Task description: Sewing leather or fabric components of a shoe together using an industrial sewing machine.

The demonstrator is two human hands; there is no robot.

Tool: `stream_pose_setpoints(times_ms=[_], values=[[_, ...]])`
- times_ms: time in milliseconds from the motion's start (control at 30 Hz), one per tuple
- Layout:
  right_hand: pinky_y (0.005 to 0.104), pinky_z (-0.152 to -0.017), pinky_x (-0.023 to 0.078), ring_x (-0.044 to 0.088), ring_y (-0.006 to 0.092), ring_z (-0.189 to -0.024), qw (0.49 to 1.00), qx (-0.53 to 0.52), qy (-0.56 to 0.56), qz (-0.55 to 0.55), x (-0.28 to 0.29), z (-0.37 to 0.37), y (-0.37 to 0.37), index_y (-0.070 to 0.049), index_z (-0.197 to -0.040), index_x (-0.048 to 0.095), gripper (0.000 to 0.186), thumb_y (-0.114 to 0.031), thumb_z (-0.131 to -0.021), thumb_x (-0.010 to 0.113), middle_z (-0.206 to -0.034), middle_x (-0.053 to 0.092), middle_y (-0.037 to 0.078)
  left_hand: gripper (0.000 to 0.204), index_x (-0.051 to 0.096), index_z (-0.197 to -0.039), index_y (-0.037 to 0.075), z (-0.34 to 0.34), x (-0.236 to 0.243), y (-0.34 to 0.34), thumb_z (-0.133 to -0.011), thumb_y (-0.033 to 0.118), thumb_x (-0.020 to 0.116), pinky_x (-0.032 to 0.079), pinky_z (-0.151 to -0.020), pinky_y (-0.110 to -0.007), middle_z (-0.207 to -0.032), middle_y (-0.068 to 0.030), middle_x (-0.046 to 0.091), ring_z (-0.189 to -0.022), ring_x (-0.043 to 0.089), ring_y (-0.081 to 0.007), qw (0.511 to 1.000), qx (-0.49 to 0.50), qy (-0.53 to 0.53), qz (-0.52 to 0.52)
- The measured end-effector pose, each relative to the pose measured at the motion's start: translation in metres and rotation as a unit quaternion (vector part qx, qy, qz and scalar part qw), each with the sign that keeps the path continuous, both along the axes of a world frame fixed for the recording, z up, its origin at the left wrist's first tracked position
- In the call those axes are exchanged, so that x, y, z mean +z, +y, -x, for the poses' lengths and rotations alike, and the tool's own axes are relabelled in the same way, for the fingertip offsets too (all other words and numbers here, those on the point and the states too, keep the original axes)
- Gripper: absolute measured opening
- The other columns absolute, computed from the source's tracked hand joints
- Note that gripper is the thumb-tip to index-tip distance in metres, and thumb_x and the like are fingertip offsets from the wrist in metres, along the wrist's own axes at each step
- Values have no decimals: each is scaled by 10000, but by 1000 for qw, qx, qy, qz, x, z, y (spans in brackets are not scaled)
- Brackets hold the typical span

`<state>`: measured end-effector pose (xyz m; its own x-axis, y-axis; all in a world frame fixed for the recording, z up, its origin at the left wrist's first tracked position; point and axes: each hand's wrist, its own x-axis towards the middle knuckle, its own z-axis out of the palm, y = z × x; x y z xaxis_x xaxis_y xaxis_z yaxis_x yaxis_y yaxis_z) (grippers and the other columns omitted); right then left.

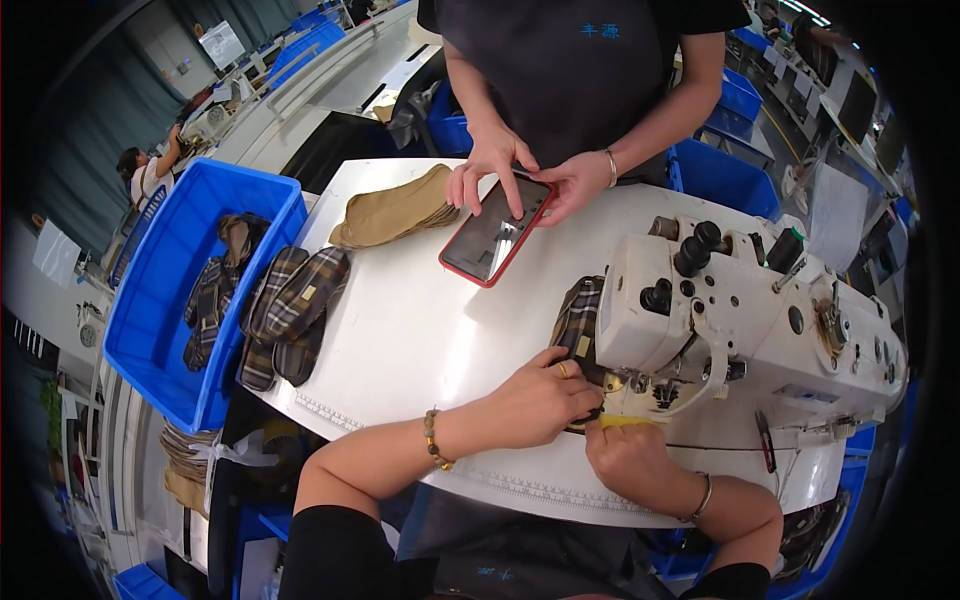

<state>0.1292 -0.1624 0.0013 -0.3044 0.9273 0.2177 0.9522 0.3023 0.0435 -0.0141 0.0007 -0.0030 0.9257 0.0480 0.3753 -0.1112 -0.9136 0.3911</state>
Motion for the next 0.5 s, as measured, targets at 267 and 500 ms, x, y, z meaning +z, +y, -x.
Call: stream_pose_setpoints(times_ms=[267, 500], values=[[312, -415, 462, 606, 162, -476, 1000, -1, 10, 13, 1, 0, 2, 54, -971, 692, 286, -80, -738, 594, -587, 604, 54, 219, 704, -1047, 118, 1, 2, 1, -835, 172, 693, 370, -1057, -517, -1079, 20, 710, -1078, 601, -166, 999, 17, 42, -23], [334, -420, 451, 568, 171, -457, 1000, 0, -7, -9, 4, -1, 2, 17, -902, 672, 182, -84, -758, 626, -560, 556, 39, 214, 696, -1040, 100, 2, 3, -4, -832, 151, 683, 368, -1008, -566, -1071, 20, 704, -1066, 600, -172, 999, 36, 41, 2]])
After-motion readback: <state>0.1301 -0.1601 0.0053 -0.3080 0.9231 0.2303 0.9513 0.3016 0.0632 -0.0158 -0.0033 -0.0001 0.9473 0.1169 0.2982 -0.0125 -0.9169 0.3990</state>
